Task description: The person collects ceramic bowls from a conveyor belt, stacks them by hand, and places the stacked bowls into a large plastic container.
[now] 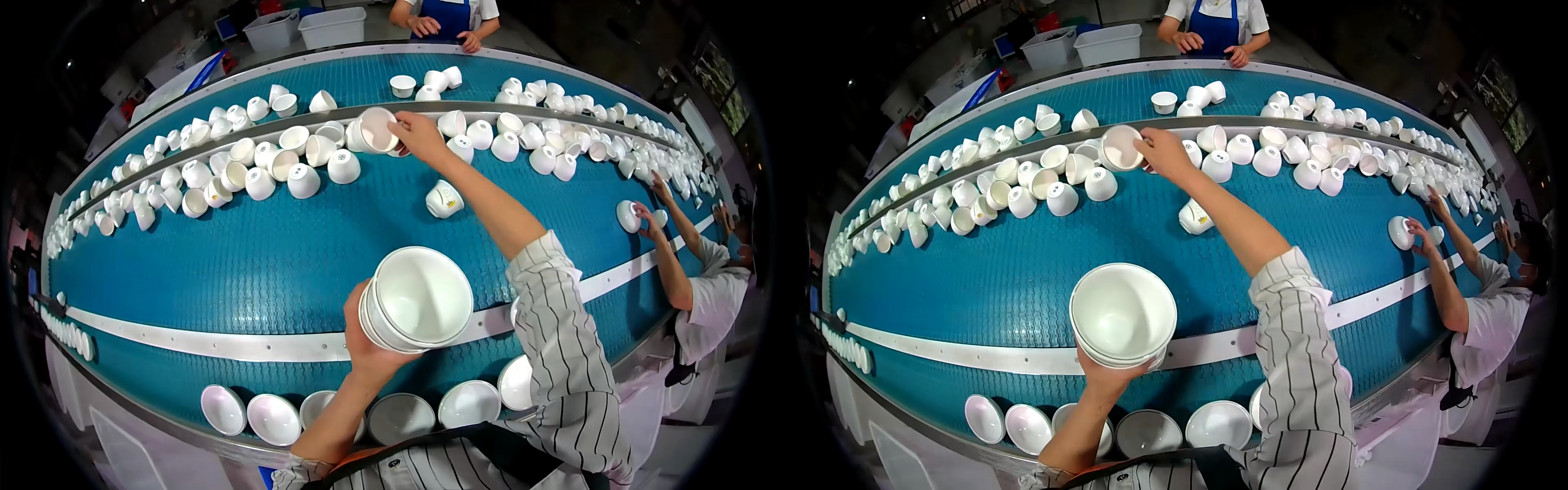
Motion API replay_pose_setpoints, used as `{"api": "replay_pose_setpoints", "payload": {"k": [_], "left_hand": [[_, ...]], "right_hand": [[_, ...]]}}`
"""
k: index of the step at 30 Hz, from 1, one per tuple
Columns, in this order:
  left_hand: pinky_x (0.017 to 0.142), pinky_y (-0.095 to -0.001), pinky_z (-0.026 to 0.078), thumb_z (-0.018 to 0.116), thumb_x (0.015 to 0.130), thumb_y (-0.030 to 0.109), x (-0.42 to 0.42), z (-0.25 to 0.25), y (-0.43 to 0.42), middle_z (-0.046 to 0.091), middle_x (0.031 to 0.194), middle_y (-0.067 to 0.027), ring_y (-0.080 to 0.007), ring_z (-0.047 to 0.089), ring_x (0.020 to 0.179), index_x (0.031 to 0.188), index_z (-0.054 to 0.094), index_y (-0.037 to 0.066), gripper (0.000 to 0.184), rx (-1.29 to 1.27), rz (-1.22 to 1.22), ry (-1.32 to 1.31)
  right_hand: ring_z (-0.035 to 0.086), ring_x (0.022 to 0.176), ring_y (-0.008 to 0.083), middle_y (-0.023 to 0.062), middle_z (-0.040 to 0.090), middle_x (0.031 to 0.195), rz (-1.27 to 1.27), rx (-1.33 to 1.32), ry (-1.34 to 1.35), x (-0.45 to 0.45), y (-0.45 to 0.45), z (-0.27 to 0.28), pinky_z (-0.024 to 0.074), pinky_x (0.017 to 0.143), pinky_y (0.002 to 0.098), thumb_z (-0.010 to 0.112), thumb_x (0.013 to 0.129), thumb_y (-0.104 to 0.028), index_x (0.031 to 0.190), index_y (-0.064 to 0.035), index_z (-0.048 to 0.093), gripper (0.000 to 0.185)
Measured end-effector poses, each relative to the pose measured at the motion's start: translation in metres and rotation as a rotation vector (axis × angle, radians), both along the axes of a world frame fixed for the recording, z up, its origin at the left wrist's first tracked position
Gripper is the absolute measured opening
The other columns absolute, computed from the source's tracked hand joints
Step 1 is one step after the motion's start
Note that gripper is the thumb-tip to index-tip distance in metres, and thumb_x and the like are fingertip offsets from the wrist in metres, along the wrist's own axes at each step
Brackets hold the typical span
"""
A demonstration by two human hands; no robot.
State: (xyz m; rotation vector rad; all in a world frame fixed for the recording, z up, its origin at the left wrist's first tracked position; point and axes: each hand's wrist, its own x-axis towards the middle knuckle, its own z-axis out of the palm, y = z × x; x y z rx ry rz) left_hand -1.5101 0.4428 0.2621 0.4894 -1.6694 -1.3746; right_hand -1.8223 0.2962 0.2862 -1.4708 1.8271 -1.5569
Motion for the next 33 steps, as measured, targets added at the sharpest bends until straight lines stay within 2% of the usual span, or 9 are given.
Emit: {"api": "replay_pose_setpoints", "payload": {"k": [4, 10, 15, 19, 20, 22, 27, 31, 33], "left_hand": [[0.096, -0.0384, 0.043, 0.088, 0.054, 0.015, -0.016, 0.001, 0.012, 0.046, 0.125, -0.0125, -0.0255, 0.051, 0.114, 0.131, 0.034, 0.001, 0.095, 0.057, 0.01, -0.025], [0.097, -0.0388, 0.042, 0.088, 0.055, 0.015, -0.047, -0.004, 0.034, 0.046, 0.127, -0.0134, -0.025, 0.05, 0.115, 0.132, 0.033, 0.002, 0.095, 0.113, 0.011, 0.001], [0.096, -0.0383, 0.043, 0.091, 0.051, 0.022, -0.061, -0.019, 0.045, 0.046, 0.126, -0.0134, -0.0246, 0.051, 0.115, 0.132, 0.03, 0.003, 0.102, 0.048, 0.095, -0.134], [0.096, -0.0387, 0.042, 0.091, 0.05, 0.023, -0.074, -0.024, 0.058, 0.045, 0.127, -0.014, -0.0257, 0.051, 0.115, 0.132, 0.03, 0.002, 0.104, 0.061, 0.115, -0.143], [0.096, -0.0389, 0.042, 0.091, 0.05, 0.023, -0.077, -0.026, 0.062, 0.045, 0.128, -0.0142, -0.0259, 0.051, 0.115, 0.132, 0.03, 0.002, 0.105, 0.066, 0.114, -0.137], [0.097, -0.0392, 0.042, 0.092, 0.05, 0.023, -0.084, -0.03, 0.07, 0.045, 0.128, -0.0146, -0.0263, 0.05, 0.115, 0.132, 0.03, 0.001, 0.105, 0.071, 0.118, -0.126], [0.098, -0.0395, 0.04, 0.09, 0.053, 0.018, -0.106, -0.028, 0.089, 0.044, 0.13, -0.0146, -0.0261, 0.049, 0.117, 0.133, 0.031, 0.0, 0.101, 0.088, 0.064, -0.069], [0.098, -0.0389, 0.04, 0.088, 0.053, 0.013, -0.133, -0.012, 0.102, 0.044, 0.129, -0.013, -0.0251, 0.049, 0.116, 0.133, 0.031, 0.001, 0.099, 0.142, 0.036, 0.008], [0.098, -0.0381, 0.04, 0.088, 0.053, 0.012, -0.145, -0.011, 0.106, 0.045, 0.127, -0.0127, -0.0248, 0.049, 0.116, 0.133, 0.031, 0.001, 0.099, 0.154, 0.033, 0.018]], "right_hand": [[0.055, 0.047, 0.0059, 0.003, 0.061, 0.062, 0.213, -0.023, -0.095, 0.04, 0.131, 0.136, 0.0416, 0.042, 0.0187, 0.054, 0.087, -0.022, 0.104, -0.0036, 0.062, 0.026], [0.048, 0.046, 0.004, -0.0023, 0.054, 0.052, 0.585, 0.069, 0.314, 0.049, 0.224, 0.166, 0.0344, 0.044, 0.0172, 0.054, 0.084, -0.022, 0.109, -0.0067, 0.063, 0.03], [0.058, 0.053, 0.0069, 0.0026, 0.061, 0.064, 0.652, 0.159, -0.085, 0.014, 0.209, 0.143, 0.0475, 0.052, 0.0201, 0.05, 0.094, -0.033, 0.126, -0.0107, 0.055, 0.04], [0.066, 0.075, 0.0223, 0.0137, 0.067, 0.081, -0.098, 0.15, 0.543, -0.095, 0.1, 0.033, 0.0524, 0.066, 0.0325, 0.062, 0.085, -0.033, 0.121, -0.0084, 0.056, 0.044], [0.064, 0.085, 0.0323, 0.0177, 0.065, 0.093, -0.197, 0.225, 0.71, -0.122, 0.077, -0.017, 0.0515, 0.072, 0.0432, 0.07, 0.074, -0.038, 0.121, -0.0104, 0.054, 0.057], [0.059, 0.099, 0.0364, 0.0188, 0.058, 0.109, -0.248, 0.526, 0.737, -0.141, 0.052, -0.078, 0.0509, 0.078, 0.043, 0.076, 0.067, -0.038, 0.125, -0.0129, 0.049, 0.069], [0.058, 0.097, 0.0342, 0.016, 0.056, 0.11, -0.318, 0.197, 0.449, -0.148, 0.059, -0.133, 0.0527, 0.076, 0.0455, 0.075, 0.071, -0.032, 0.131, -0.0147, 0.04, 0.071], [0.06, 0.093, 0.0196, 0.0095, 0.052, 0.116, 0.173, 0.0, -1.065, -0.152, 0.119, -0.087, 0.0571, 0.066, 0.0344, 0.061, 0.087, -0.036, 0.134, -0.0119, 0.037, 0.058], [0.06, 0.089, 0.0174, 0.0096, 0.053, 0.115, 0.253, -0.076, -0.954, -0.153, 0.168, -0.048, 0.0562, 0.061, 0.0296, 0.059, 0.088, -0.036, 0.134, -0.0121, 0.037, 0.056]]}}
